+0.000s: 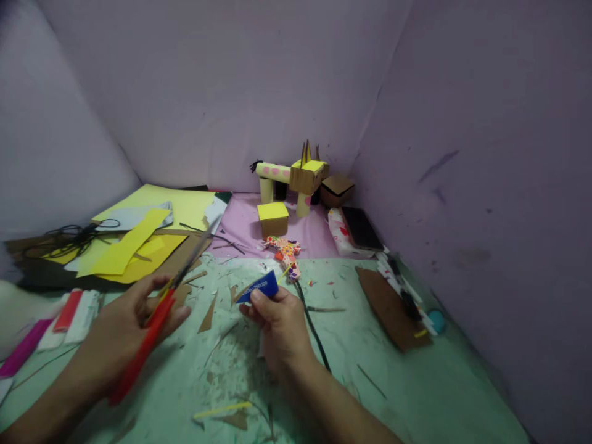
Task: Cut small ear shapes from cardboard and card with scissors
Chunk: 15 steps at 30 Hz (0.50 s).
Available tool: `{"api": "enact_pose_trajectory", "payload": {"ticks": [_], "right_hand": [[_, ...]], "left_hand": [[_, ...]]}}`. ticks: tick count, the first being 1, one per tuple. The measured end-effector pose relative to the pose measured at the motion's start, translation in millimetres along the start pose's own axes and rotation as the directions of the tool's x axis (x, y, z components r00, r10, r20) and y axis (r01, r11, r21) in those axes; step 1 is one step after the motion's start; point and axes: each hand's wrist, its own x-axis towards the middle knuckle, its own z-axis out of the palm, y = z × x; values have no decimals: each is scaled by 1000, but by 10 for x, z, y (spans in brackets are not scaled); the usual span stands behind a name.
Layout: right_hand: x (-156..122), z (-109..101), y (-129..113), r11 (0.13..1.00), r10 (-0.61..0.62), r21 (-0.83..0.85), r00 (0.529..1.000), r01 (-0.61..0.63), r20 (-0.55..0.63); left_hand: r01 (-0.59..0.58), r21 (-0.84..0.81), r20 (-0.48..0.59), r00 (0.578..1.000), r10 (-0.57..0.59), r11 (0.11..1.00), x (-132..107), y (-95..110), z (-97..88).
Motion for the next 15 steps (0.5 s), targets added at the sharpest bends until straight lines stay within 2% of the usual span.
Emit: {"api": "enact_pose_trajectory", "payload": {"ticks": [3, 7, 10, 15], "right_hand": [[-49, 34, 35, 999, 38, -35, 998, -37, 40], [-116, 57, 147, 994, 74, -88, 994, -66, 85], [-146, 58, 210, 988, 55, -151, 994, -40, 93], [-151, 52, 223, 974, 69, -224, 990, -40, 124]], "left_hand": [[-7, -266, -7, 1000, 6, 964, -74, 48, 108], [19, -464, 93, 995, 28, 886, -174, 90, 265], [29, -489, 106, 994, 26, 872, -217, 66, 336], [-35, -407, 19, 999, 46, 913, -214, 79, 361]]}}
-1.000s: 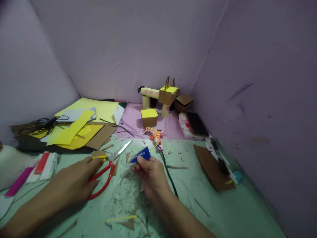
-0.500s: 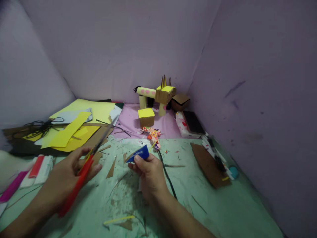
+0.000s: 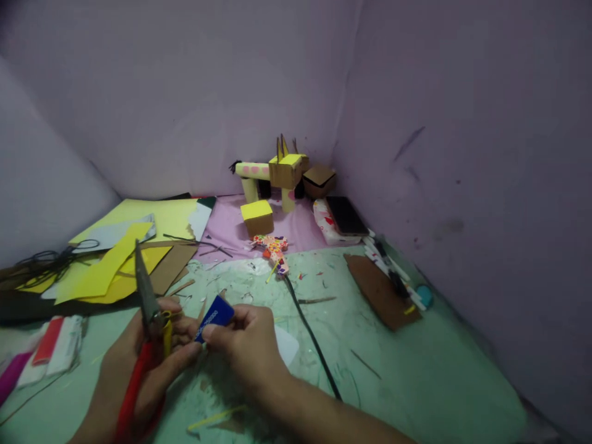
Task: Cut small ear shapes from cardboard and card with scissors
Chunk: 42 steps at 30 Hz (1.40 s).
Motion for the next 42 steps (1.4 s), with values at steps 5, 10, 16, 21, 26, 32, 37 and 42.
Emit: {"api": "enact_pose_trajectory", "payload": {"ticks": [5, 10, 16, 21, 26, 32, 37, 42], "right_hand": [[4, -5, -9, 999, 5, -41, 1000, -5, -12], [9, -4, -2, 999, 12, -48, 999, -10, 32], [10, -5, -2, 999, 27, -42, 999, -25, 42], [4, -5, -12, 999, 38, -26, 998, -36, 44], [-7, 0, -14, 999, 26, -19, 999, -25, 38], [7, -7, -49, 997, 54, 60, 998, -57, 44], [89, -88, -191, 988, -35, 148, 999, 39, -32], [123, -141, -340, 965, -146, 204, 983, 167, -113]], "left_hand": [[43, 41, -12, 999, -42, 998, 12, 79, 16], [110, -18, 66, 992, -109, 994, 23, 67, -10], [145, -66, 74, 987, -140, 987, 35, 31, -15], [124, -67, 62, 991, -120, 990, 28, 33, -4], [110, -29, 75, 991, -107, 994, 48, 32, -14], [92, 30, 71, 993, -94, 995, 3, 72, -9], [-38, 252, 28, 999, 32, 967, -9, 34, -80], [-137, 451, 103, 990, 101, 882, 26, -51, -151]]}}
